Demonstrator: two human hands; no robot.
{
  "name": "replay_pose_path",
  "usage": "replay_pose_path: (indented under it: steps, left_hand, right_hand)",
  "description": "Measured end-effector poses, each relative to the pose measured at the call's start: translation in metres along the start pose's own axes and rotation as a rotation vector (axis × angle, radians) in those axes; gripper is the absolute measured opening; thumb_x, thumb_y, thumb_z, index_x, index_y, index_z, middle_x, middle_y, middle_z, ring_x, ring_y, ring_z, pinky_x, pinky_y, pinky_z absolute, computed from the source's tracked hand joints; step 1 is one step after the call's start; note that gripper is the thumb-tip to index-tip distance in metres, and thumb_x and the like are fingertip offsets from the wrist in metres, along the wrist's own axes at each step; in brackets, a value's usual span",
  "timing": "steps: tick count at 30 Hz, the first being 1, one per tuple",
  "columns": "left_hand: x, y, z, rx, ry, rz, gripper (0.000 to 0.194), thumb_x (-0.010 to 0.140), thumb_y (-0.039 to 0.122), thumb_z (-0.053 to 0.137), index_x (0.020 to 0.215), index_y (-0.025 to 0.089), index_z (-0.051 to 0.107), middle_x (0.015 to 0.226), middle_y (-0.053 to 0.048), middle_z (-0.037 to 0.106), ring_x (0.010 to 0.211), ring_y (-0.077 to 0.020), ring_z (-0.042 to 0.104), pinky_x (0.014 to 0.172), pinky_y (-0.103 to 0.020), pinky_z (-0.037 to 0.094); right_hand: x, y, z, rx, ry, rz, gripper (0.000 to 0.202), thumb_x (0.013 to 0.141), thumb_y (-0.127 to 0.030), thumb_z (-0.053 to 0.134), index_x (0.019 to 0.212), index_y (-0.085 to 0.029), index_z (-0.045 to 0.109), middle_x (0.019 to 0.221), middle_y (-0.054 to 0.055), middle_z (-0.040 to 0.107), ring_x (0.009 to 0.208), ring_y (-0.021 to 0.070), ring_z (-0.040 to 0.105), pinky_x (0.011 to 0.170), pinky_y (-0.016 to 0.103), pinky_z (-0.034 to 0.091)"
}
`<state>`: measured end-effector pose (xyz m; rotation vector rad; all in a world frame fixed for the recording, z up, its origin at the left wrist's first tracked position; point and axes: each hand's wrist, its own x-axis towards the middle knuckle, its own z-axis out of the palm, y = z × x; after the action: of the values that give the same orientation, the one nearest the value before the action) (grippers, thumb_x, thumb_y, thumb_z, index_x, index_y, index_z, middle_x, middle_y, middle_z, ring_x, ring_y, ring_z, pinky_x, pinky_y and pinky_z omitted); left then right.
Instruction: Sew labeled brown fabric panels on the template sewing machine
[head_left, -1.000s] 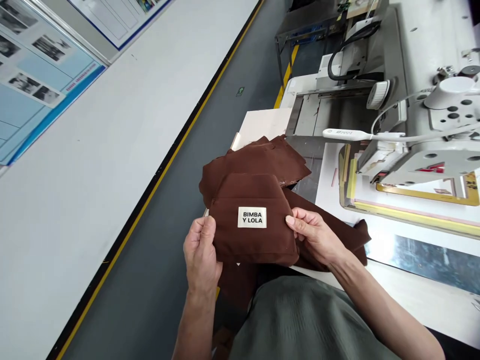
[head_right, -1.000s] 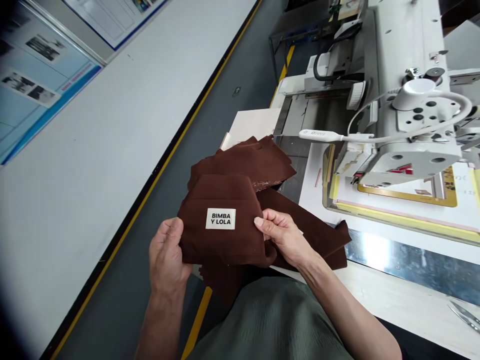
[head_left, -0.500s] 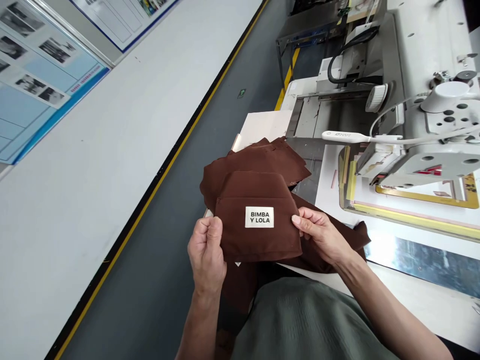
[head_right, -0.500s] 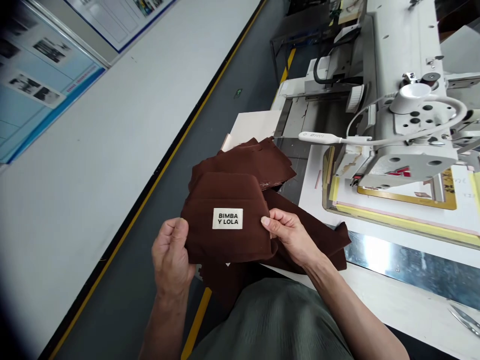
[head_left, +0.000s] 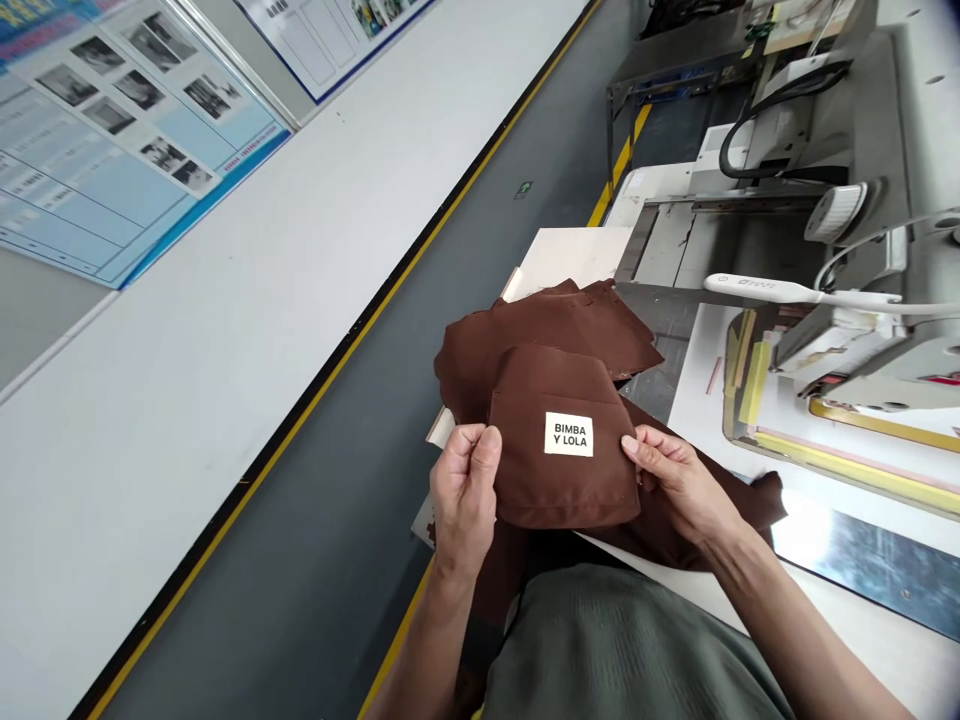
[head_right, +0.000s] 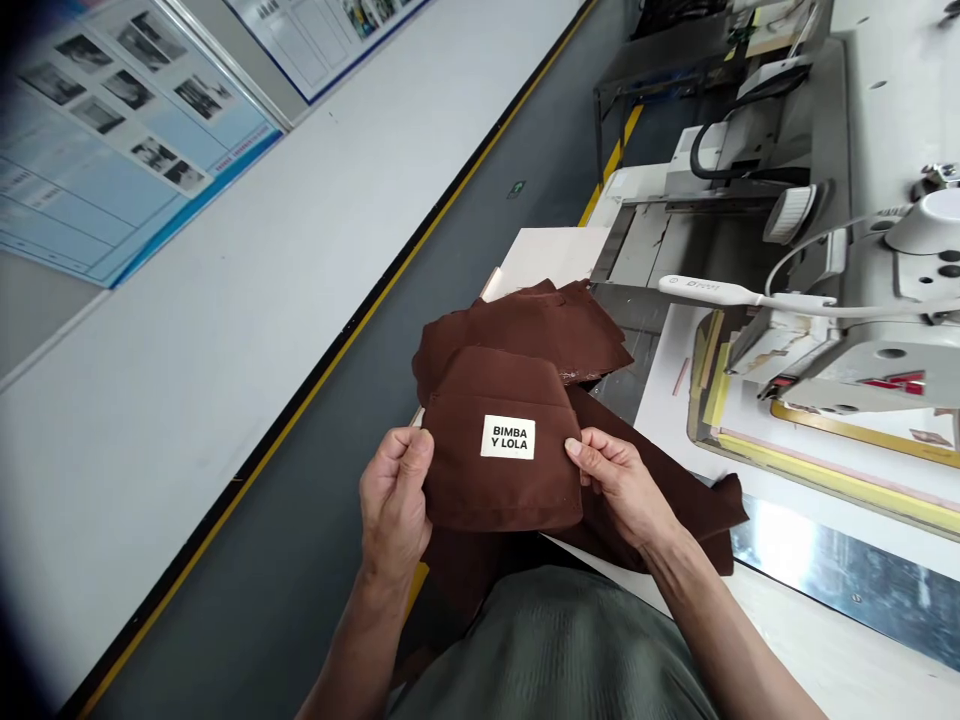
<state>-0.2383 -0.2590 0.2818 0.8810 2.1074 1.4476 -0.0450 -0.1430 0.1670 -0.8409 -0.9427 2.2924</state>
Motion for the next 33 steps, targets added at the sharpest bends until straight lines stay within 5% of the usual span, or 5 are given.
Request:
replay_pose_path:
  steps: [11,18,24,33]
  left_hand:
    - [-0.001,-0.008,-0.009,0.000,0.022,-0.002,0.032,0.098,0.046,0.059,0.080,0.020,0.056,0.070,0.003,0.038,0.063,-0.0120,0.033,0.057,-0.022,0.034]
    - [0.004,-0.015,-0.022,-0.106,0.027,-0.035,0.030,0.090,0.048,0.068,0.096,0.018,0.065,0.073,0.001,0.052,0.065,-0.0129,0.046,0.061,-0.023,0.041]
    - [-0.004,-0.014,-0.029,-0.041,-0.047,-0.069,0.026,0.093,0.045,0.066,0.097,0.019,0.064,0.074,0.001,0.052,0.066,-0.0130,0.044,0.061,-0.023,0.042]
    - [-0.009,-0.010,-0.033,-0.026,-0.090,-0.055,0.022,0.095,0.040,0.064,0.106,0.021,0.067,0.078,-0.001,0.062,0.070,-0.0141,0.052,0.064,-0.022,0.046]
  right_hand:
    - [-0.004,0.006,0.005,0.097,-0.034,0.012,0.030,0.092,-0.037,0.073,0.074,-0.018,0.057,0.068,-0.004,0.044,0.062,0.0107,0.033,0.057,0.023,0.029]
    - [-0.007,0.000,0.003,-0.151,-0.207,-0.065,0.029,0.096,-0.043,0.064,0.082,-0.019,0.063,0.081,0.000,0.053,0.077,0.0157,0.043,0.071,0.029,0.039]
    - [-0.001,0.010,0.002,-0.136,-0.088,-0.031,0.029,0.093,-0.048,0.067,0.084,-0.021,0.065,0.080,0.001,0.055,0.075,0.0185,0.047,0.069,0.031,0.041]
    - [0.008,0.021,0.005,-0.108,-0.087,0.012,0.028,0.094,-0.044,0.067,0.080,-0.020,0.061,0.078,0.000,0.054,0.072,0.0163,0.044,0.066,0.029,0.039]
